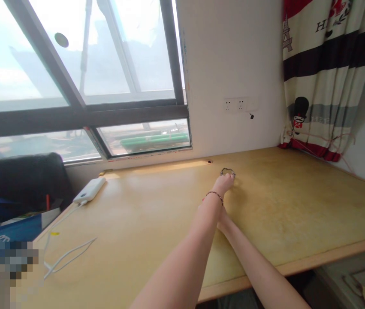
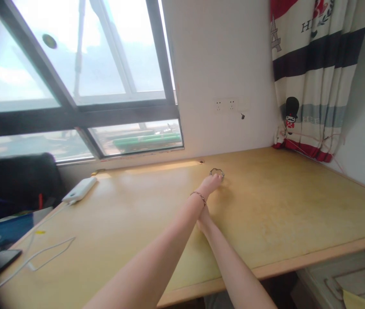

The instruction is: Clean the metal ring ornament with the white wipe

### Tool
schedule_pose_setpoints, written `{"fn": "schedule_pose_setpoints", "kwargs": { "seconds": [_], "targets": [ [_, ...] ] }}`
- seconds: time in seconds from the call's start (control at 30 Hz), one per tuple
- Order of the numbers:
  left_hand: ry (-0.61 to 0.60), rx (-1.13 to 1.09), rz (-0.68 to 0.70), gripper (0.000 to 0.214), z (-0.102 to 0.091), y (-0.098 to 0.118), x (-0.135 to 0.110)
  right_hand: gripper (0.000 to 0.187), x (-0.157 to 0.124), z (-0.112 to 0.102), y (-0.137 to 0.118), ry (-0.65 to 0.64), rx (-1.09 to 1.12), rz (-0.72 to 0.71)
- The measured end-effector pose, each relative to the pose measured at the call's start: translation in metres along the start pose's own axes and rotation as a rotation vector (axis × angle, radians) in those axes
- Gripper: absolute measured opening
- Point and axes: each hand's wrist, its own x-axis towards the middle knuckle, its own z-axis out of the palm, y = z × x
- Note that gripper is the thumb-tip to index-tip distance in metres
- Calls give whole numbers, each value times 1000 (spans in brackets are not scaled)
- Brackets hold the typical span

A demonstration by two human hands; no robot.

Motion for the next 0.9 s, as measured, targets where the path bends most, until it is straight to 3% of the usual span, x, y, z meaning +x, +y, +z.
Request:
{"fn": "schedule_pose_setpoints", "kwargs": {
  "seconds": [0.13, 0.3, 0.5, 0.67, 0.9],
  "targets": [
    [48, 40, -28, 28, -11, -46, -43, 16, 0, -5, 1, -33, 7, 63],
    [35, 97, -166, 28, -31, -136, -127, 15, 11, -25, 9, 251, 63, 180],
    [-19, 118, -393, 29, -53, -225, -237, 18, 9, -30, 14, 247, -236, 133],
    [-26, 131, -549, 34, -56, -265, -301, 20, 7, -32, 14, 261, -354, 127],
    [3, 125, -681, 34, -46, -291, -343, 21, 4, -35, 17, 237, -362, 114]
  ]
}}
